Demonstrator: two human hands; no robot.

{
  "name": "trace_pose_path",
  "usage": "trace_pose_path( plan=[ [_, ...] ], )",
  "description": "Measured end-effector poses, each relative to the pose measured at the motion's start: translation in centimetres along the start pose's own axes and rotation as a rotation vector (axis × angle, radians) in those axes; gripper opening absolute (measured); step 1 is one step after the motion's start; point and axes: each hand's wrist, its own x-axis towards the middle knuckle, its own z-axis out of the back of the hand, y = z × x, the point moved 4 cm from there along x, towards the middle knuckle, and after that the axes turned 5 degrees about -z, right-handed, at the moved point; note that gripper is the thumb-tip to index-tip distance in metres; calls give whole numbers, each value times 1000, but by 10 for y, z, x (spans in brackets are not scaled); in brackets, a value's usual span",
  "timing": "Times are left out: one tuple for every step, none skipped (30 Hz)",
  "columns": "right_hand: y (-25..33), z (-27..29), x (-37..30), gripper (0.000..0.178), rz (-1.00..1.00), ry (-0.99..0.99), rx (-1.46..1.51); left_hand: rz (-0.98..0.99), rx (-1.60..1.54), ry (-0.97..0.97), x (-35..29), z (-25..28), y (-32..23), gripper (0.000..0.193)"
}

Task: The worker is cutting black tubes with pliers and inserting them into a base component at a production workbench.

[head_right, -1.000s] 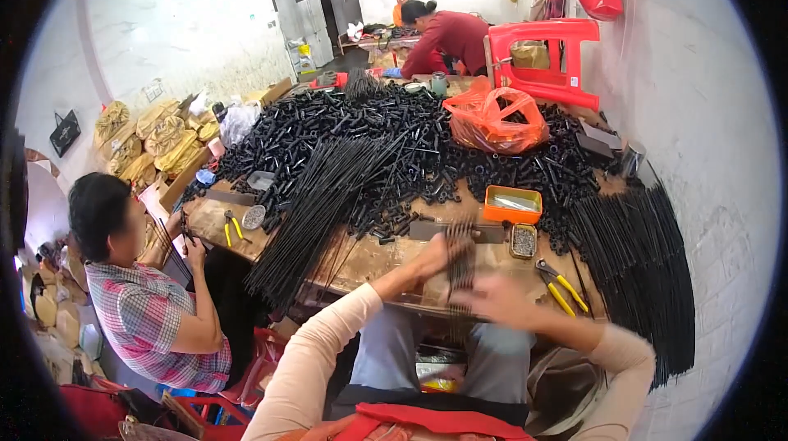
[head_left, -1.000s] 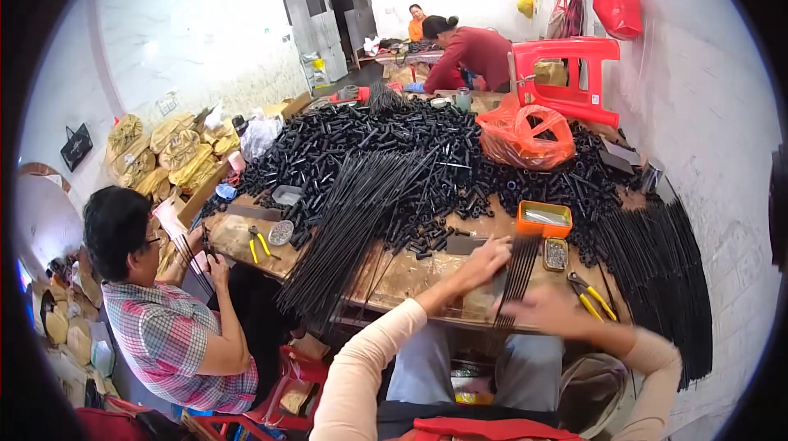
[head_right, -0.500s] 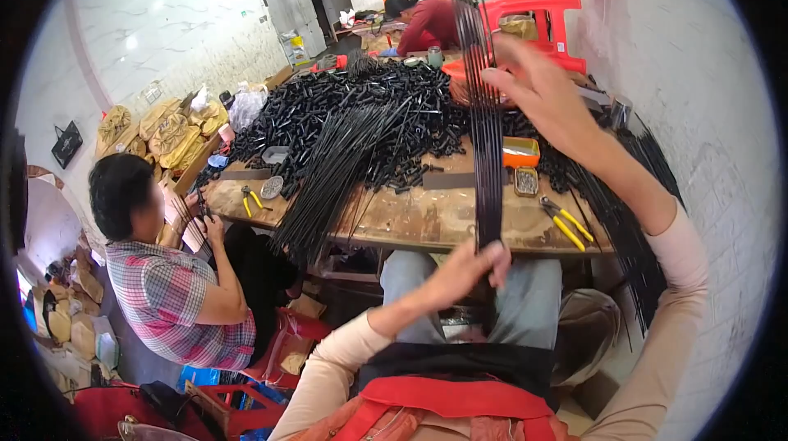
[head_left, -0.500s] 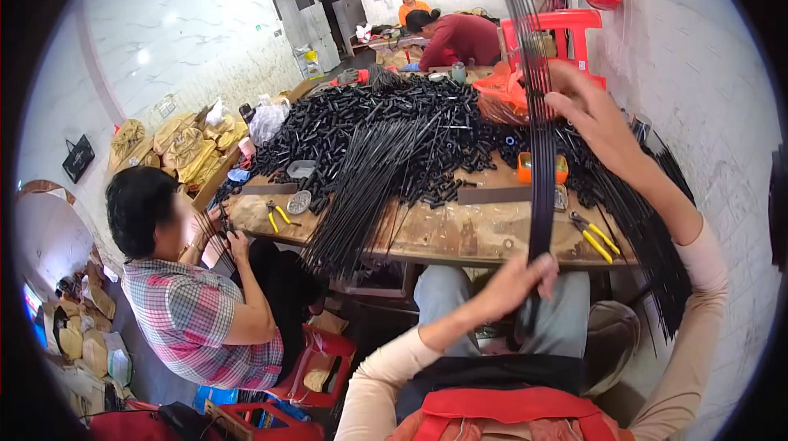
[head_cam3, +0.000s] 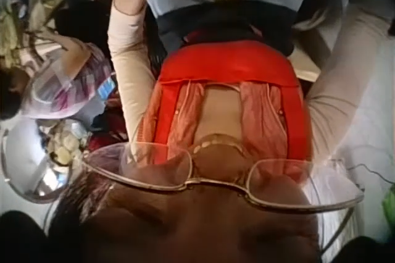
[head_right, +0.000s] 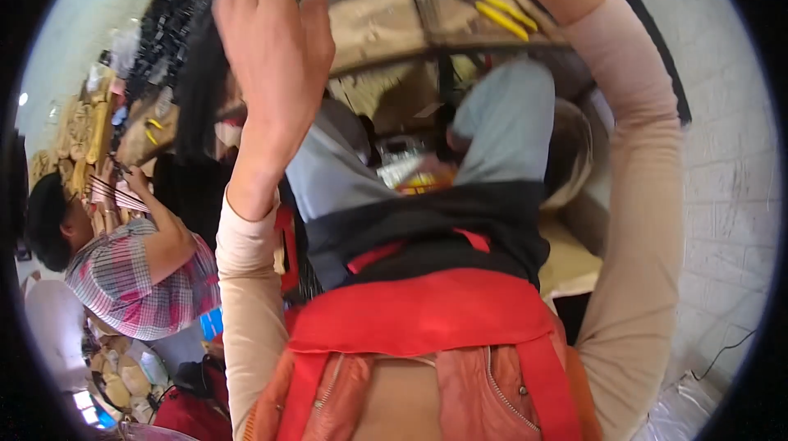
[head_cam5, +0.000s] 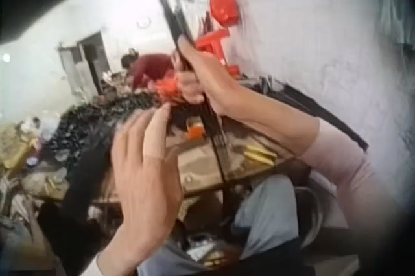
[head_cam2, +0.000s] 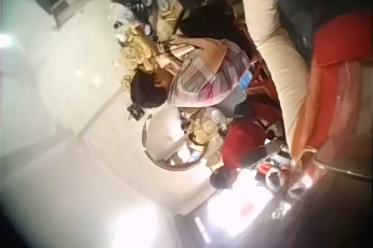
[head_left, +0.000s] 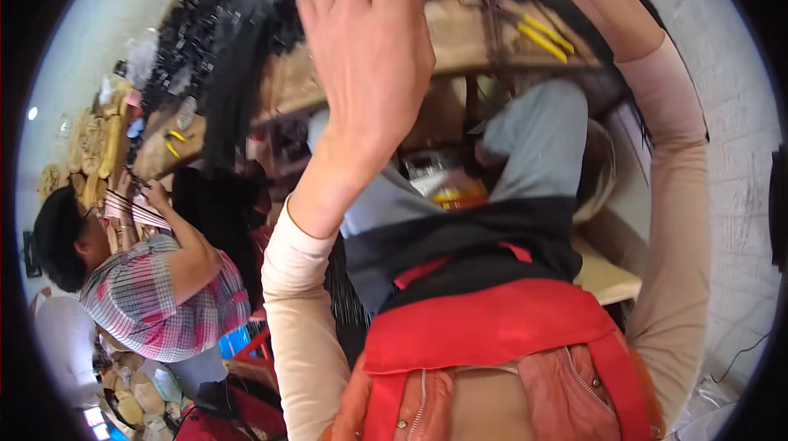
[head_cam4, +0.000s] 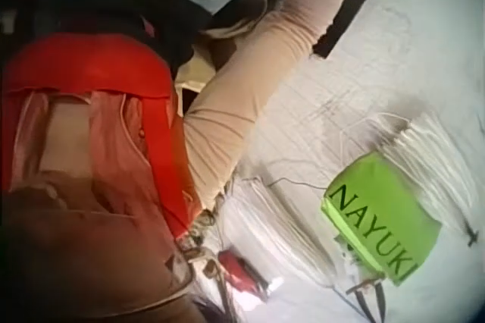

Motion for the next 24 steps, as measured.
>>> trace_pose_path(
  plan=[
    [-9,7,-4,46,154,-80,-23,201,165,398,-16,3,-9,62],
    [-36,4,-14,46,151,-116,10,475,-81,484,-58,-5,13,63],
    [-66,1,-23,46,152,-149,42,613,-326,448,-96,-12,27,61],
    [-82,23,-36,46,153,-177,15,832,-572,433,-125,-43,32,59],
    [-111,26,-45,46,128,-175,43,1067,-762,425,-157,-54,40,57],
    [-129,29,-58,47,159,-275,-9,1137,-785,587,-177,-60,43,51],
    [-144,34,-70,48,201,-372,-69,1189,-809,748,-193,-63,44,45],
    [-172,44,-83,43,79,-377,-144,1164,-945,695,-209,-66,39,40],
    [-200,44,-91,49,33,-488,-136,1253,-1034,669,-226,-65,32,36],
    [-216,27,-97,51,-65,-518,-110,1188,-931,713,-250,-54,34,36],
    [-229,37,-107,51,-76,-523,-184,1233,-976,698,-261,-58,23,38],
    [-248,26,-113,50,-130,-554,-108,1120,-844,762,-295,-44,27,40],
    [-264,33,-127,47,-211,-592,-39,1390,-1103,659,-279,-45,4,38],
    [-270,29,-136,44,-219,-601,22,1378,-1037,794,-279,-37,-3,45],
    [-284,24,-144,41,-250,-573,44,1394,-854,967,-291,-28,-7,46],
    [-291,19,-152,40,-262,-551,45,1556,-997,791,-299,-22,-21,47],
    [-297,14,-160,39,-274,-535,42,1479,-971,779,-327,-19,-27,37],
    [-307,7,-163,38,-277,-513,68,1577,-1016,940,-382,-12,-32,36],
    [-313,14,-168,37,-282,-524,85,1614,-1114,714,-366,-14,-39,36],
    [-308,15,-167,35,-297,-508,58,1692,-977,710,-350,-7,-38,38],
    [-301,15,-165,33,-313,-492,30,1718,-791,729,-353,2,-35,42],
    [-300,21,-163,29,-308,-426,-23,1538,-595,888,-341,7,-26,40],
    [-295,18,-160,25,-320,-418,68,1354,-394,1025,-325,15,-16,38],
    [-289,19,-151,24,-313,-427,94,1343,-379,1025,-312,23,-2,38]
  ],
)
